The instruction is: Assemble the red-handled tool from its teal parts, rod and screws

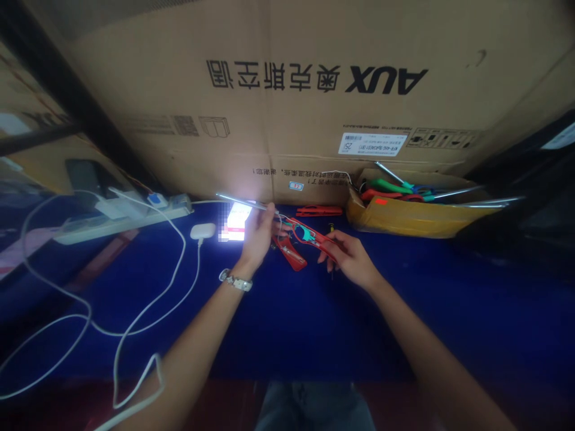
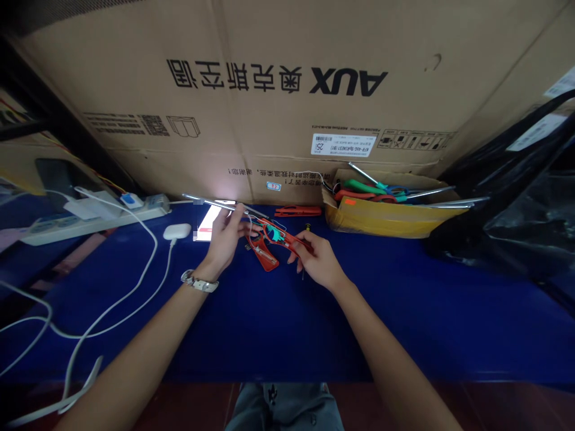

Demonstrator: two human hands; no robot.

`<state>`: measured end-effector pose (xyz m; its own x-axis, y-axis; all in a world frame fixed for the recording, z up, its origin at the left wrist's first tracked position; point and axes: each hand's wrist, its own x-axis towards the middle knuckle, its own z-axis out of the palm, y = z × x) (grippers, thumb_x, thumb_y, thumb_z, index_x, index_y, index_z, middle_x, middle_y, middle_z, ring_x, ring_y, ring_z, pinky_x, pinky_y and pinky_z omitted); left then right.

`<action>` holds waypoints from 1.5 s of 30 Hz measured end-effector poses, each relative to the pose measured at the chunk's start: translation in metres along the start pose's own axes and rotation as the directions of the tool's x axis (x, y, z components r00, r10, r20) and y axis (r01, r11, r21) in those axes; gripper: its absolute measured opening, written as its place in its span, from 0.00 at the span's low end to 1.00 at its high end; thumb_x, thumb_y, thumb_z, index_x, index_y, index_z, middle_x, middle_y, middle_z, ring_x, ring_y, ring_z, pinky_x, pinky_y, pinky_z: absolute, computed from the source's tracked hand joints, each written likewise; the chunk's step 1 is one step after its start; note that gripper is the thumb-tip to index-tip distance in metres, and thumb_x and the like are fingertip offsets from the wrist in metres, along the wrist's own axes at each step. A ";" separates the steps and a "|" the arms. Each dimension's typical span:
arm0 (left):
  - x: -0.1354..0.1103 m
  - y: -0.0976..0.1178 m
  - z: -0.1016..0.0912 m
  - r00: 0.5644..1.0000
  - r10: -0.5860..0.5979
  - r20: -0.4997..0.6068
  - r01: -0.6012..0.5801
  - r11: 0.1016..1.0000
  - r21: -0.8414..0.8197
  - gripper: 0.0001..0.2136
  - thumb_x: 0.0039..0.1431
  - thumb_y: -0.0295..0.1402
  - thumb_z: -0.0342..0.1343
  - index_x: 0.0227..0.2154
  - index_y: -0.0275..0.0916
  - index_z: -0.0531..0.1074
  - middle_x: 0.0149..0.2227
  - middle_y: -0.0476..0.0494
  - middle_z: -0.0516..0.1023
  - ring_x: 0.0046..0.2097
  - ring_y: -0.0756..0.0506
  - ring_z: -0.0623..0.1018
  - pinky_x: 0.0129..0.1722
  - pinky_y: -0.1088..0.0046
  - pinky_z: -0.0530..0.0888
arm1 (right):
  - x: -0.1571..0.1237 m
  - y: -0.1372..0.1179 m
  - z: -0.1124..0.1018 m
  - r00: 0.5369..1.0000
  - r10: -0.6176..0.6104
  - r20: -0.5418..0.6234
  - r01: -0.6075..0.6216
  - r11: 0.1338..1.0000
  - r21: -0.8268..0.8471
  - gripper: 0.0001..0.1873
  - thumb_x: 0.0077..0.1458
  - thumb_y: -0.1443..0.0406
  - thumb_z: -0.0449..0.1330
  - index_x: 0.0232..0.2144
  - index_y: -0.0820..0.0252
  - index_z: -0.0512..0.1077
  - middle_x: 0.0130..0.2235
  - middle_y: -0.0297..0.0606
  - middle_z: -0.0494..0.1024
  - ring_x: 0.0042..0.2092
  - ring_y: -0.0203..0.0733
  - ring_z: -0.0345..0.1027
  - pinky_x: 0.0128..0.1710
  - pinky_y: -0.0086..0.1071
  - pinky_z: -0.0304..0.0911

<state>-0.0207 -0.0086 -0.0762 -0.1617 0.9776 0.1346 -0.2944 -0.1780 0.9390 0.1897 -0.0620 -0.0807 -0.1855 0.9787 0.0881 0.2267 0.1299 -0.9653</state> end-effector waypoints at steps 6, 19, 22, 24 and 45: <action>0.000 0.002 0.000 0.994 -0.097 0.044 0.100 0.992 -0.080 0.19 0.55 0.50 0.66 0.34 0.40 0.67 0.28 0.50 0.73 0.28 0.47 0.82 0.24 0.75 0.76 | 0.000 0.000 0.000 1.000 -0.013 -0.013 0.014 1.000 0.013 0.22 0.60 0.44 0.60 0.34 0.57 0.69 0.26 0.35 0.79 0.19 0.34 0.67 0.19 0.28 0.61; 0.004 0.008 -0.004 0.951 -0.291 0.103 0.307 0.926 -0.220 0.13 0.61 0.44 0.62 0.36 0.40 0.70 0.32 0.45 0.77 0.37 0.42 0.84 0.33 0.69 0.78 | -0.010 -0.005 0.003 0.956 -0.229 -0.182 0.163 0.934 -0.316 0.12 0.64 0.54 0.58 0.42 0.54 0.72 0.27 0.35 0.81 0.22 0.39 0.71 0.25 0.32 0.66; 0.002 0.006 -0.004 0.953 -0.273 0.128 0.295 0.933 -0.205 0.12 0.59 0.42 0.65 0.36 0.40 0.71 0.34 0.44 0.78 0.38 0.41 0.85 0.34 0.68 0.79 | -0.010 -0.008 0.004 0.955 -0.227 -0.192 0.154 0.930 -0.335 0.11 0.64 0.55 0.58 0.42 0.54 0.72 0.27 0.35 0.81 0.22 0.40 0.72 0.26 0.33 0.66; 0.000 0.005 -0.003 0.959 -0.246 0.142 0.271 0.942 -0.197 0.14 0.55 0.38 0.68 0.37 0.40 0.71 0.34 0.45 0.79 0.38 0.42 0.85 0.34 0.69 0.78 | -0.009 -0.007 0.006 0.958 -0.207 -0.196 0.144 0.945 -0.294 0.11 0.63 0.54 0.58 0.41 0.54 0.72 0.26 0.35 0.80 0.22 0.40 0.71 0.25 0.32 0.66; -0.007 0.004 0.001 0.992 0.002 0.128 0.005 0.999 -0.054 0.19 0.54 0.49 0.68 0.35 0.38 0.73 0.34 0.44 0.82 0.27 0.51 0.76 0.25 0.75 0.71 | -0.004 0.004 0.013 0.990 -0.081 -0.113 0.084 0.996 0.022 0.22 0.59 0.46 0.61 0.38 0.58 0.68 0.25 0.32 0.78 0.18 0.34 0.65 0.19 0.28 0.60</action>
<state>-0.0196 -0.0160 -0.0725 -0.0407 0.9836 0.1757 -0.3460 -0.1788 0.9210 0.1789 -0.0672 -0.0880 -0.0942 0.9766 0.1936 0.1887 0.2084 -0.9597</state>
